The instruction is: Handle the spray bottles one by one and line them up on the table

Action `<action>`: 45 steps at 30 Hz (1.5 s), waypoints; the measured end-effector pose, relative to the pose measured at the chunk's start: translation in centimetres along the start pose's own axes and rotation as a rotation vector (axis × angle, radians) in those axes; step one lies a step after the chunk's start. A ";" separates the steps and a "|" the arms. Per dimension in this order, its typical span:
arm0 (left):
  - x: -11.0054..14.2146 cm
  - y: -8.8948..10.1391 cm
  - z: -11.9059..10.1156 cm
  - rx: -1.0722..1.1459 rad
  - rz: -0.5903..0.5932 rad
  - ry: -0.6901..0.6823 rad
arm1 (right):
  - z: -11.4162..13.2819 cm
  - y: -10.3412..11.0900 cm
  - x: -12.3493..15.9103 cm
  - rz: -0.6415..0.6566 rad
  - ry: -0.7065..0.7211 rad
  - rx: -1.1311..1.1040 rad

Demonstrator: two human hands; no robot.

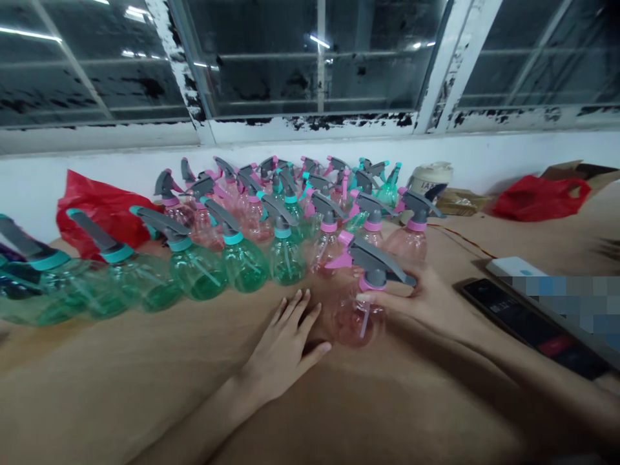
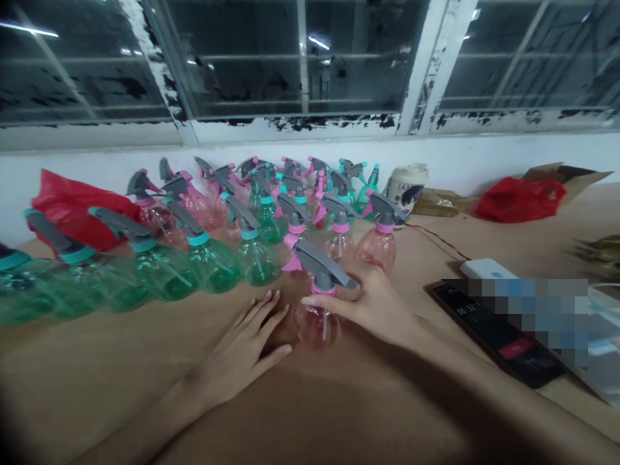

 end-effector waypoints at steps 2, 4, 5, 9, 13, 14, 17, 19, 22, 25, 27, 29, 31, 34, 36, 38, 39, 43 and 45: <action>0.0 0.1 0.1 -0.001 -0.018 0.000 | -0.1 0.8 0.1 -0.027 0.003 -0.029; -0.1 0.0 0.3 -0.008 -0.031 -0.001 | -0.4 2.2 0.3 -0.077 0.001 -0.050; -0.1 -0.1 0.4 -0.014 -0.036 -0.003 | -0.7 3.1 0.4 -0.102 -0.004 -0.038; 0.0 -0.4 0.7 -0.040 -0.080 -0.035 | -2.4 6.9 1.2 -0.158 0.009 0.037; -0.1 -0.5 1.0 -0.039 -0.146 -0.048 | -5.0 11.1 2.3 -0.236 -0.087 0.059; -0.2 -0.4 1.0 -0.029 -0.166 -0.054 | -5.7 12.1 2.4 -0.270 -0.129 0.060; -0.7 -0.5 0.2 -0.007 -0.181 -0.084 | -7.9 14.8 2.2 -0.385 -0.197 0.040; -1.3 -0.7 -0.7 -0.007 -0.181 -0.111 | -9.4 16.2 1.5 -0.449 -0.178 0.018; -2.6 -1.0 -2.6 -0.016 -0.196 -0.155 | -11.7 17.1 -0.3 -0.484 -0.134 0.024; -3.9 -1.6 -4.5 -0.008 -0.203 -0.209 | -13.7 16.9 -2.0 -0.491 -0.127 0.057; -4.8 -1.9 -5.4 0.009 -0.196 -0.237 | -14.5 16.3 -2.8 -0.490 -0.119 0.076; -5.6 -2.1 -6.2 0.020 -0.188 -0.253 | -15.0 15.6 -3.2 -0.487 -0.131 0.101; -6.3 -2.2 -6.7 0.026 -0.183 -0.266 | -15.1 15.0 -3.4 -0.477 -0.145 0.121; -7.1 -2.4 -7.2 0.044 -0.172 -0.269 | -15.0 14.4 -3.3 -0.469 -0.151 0.137; -7.3 -2.6 -7.3 0.057 -0.174 -0.270 | -15.0 14.3 -3.2 -0.471 -0.149 0.134; -7.4 -2.8 -7.2 0.062 -0.185 -0.275 | -15.0 14.2 -3.0 -0.473 -0.146 0.125; -7.3 -2.8 -7.1 0.061 -0.188 -0.277 | -15.0 14.2 -3.0 -0.472 -0.143 0.123; -7.3 -2.8 -7.0 0.068 -0.178 -0.279 | -15.1 14.0 -2.9 -0.464 -0.125 0.132; -7.4 -2.7 -7.2 0.076 -0.171 -0.279 | -15.2 13.8 -2.9 -0.464 -0.118 0.140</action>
Point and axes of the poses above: each hand's wrist, its own x-axis away from the middle knuckle, its own y-axis out of the back of the hand, z = x × y, the point moved 4 cm from there along -x, towards the middle knuckle, and after that the axes turned 4 degrees about -z, right-handed, at the moved point
